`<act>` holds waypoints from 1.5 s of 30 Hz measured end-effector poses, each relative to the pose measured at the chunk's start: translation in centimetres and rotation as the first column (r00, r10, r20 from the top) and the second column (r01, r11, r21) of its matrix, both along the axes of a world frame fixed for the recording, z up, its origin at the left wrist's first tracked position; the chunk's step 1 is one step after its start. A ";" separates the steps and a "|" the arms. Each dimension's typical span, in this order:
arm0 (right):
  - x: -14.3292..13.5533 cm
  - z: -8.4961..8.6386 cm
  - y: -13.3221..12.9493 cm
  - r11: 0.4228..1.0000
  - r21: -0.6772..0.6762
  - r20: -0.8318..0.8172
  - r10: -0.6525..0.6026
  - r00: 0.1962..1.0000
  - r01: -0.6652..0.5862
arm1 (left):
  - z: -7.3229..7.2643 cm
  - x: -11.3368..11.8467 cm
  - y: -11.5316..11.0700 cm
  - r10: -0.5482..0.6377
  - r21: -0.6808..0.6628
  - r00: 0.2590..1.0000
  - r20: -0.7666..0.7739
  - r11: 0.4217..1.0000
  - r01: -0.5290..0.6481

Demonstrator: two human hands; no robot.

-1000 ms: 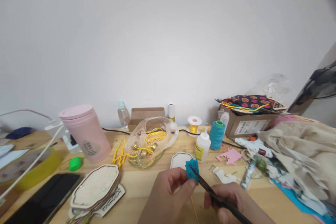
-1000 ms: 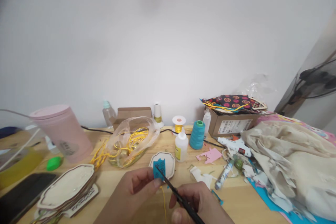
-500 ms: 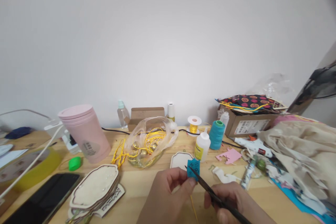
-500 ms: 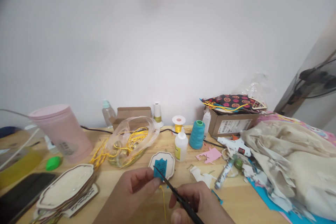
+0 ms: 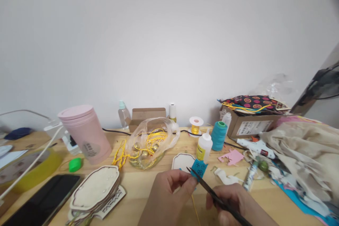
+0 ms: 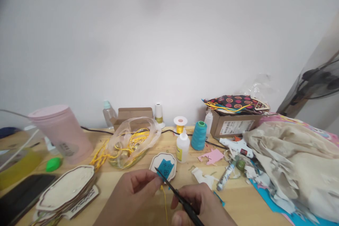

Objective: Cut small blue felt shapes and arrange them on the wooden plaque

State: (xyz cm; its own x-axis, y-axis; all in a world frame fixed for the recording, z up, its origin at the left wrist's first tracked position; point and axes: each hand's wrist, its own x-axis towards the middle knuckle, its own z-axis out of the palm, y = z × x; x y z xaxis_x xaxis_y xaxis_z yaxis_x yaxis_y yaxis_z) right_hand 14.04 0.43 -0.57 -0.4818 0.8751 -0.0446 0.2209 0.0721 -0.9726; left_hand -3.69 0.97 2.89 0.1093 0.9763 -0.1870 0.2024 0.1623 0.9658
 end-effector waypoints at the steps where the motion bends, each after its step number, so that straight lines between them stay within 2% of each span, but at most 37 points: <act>1: 0.0 -0.1 0.0 1.000 -0.001 0.004 -0.012 1.000 0.012 | 0.0 0.0 0.0 -0.004 0.008 1.000 0.001 1.000 0.004; 10: -0.1 -0.5 -0.1 1.000 -0.022 -0.031 -0.018 0.999 0.018 | 0.1 0.3 -0.1 -0.001 0.011 0.999 0.043 1.000 0.000; 16: -0.2 -0.1 0.3 1.000 -0.006 -0.022 0.027 0.999 -0.027 | 0.5 0.4 -0.2 0.010 0.007 0.999 0.031 1.000 -0.010; 25: -0.3 -0.1 -0.1 1.000 0.004 -0.044 0.003 0.999 -0.003 | 0.0 0.5 0.0 0.020 -0.010 0.997 0.075 1.000 -0.020; 32: -0.6 0.0 0.0 0.999 0.045 -0.032 0.009 0.999 -0.008 | 0.2 0.7 0.1 0.033 -0.074 0.977 0.213 0.997 -0.018; 37: -0.5 -0.4 0.1 0.999 0.037 -0.053 0.007 0.999 -0.005 | 0.4 0.6 0.1 0.009 -0.017 0.970 0.245 1.000 -0.005; 45: -0.3 -0.5 0.2 1.000 0.010 -0.046 0.022 0.999 -0.022 | 0.2 0.5 0.1 -0.006 -0.027 0.975 0.224 1.000 0.012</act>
State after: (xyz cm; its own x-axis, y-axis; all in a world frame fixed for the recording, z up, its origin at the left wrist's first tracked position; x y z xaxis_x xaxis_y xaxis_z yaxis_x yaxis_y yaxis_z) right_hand 13.70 0.68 -1.07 -0.5025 0.8645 -0.0135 0.1737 0.0856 -0.9811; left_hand -3.19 1.06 3.10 0.1604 0.9697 -0.1842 -0.0163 0.1891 0.9818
